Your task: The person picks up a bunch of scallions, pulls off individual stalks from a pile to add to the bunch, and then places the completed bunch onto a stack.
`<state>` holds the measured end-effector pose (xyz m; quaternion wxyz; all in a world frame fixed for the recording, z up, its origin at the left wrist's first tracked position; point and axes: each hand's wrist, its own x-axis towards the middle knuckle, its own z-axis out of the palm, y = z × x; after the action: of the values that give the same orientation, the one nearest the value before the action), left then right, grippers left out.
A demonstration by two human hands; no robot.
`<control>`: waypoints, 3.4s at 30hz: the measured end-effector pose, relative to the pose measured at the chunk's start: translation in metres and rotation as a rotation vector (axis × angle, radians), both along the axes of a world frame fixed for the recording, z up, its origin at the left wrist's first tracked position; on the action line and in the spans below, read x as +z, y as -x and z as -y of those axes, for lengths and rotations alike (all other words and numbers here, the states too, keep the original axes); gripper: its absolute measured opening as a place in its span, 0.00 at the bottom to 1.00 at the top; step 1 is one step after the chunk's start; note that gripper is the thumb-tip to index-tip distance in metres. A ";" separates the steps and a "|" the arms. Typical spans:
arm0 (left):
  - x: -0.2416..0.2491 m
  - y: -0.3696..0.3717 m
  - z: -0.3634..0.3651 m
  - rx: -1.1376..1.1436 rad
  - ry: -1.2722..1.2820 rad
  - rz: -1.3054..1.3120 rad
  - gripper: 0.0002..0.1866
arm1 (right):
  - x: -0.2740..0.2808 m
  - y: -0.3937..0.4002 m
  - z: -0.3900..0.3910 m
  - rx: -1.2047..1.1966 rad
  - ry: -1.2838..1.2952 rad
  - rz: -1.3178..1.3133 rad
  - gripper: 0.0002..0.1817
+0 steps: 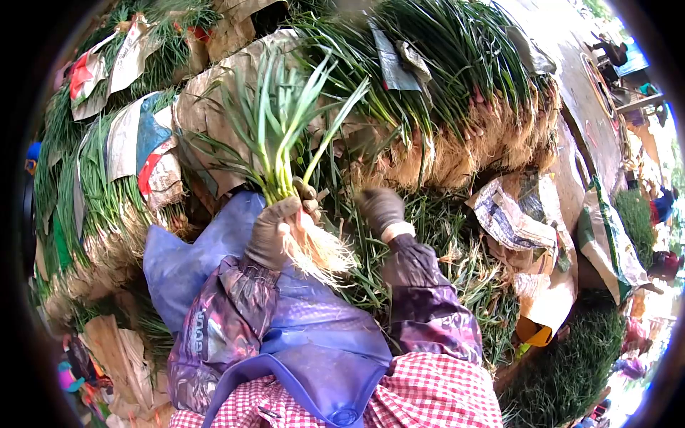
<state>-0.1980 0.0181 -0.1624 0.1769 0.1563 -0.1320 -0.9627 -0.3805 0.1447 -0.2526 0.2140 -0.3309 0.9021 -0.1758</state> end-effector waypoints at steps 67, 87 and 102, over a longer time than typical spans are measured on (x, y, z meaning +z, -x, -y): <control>-0.016 -0.010 0.012 -0.171 -0.131 0.129 0.14 | 0.025 -0.054 0.065 -0.281 1.011 1.611 0.12; -0.028 -0.011 0.004 -0.198 0.078 0.244 0.14 | 0.073 -0.018 0.055 -0.199 0.721 1.072 0.14; 0.025 -0.017 0.019 -0.107 0.081 -0.057 0.18 | 0.081 0.067 0.095 -0.244 0.256 0.053 0.17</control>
<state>-0.1809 -0.0013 -0.1373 0.1351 0.1144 -0.1739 -0.9687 -0.4478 0.0493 -0.1717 0.1707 -0.2387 0.8999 -0.3226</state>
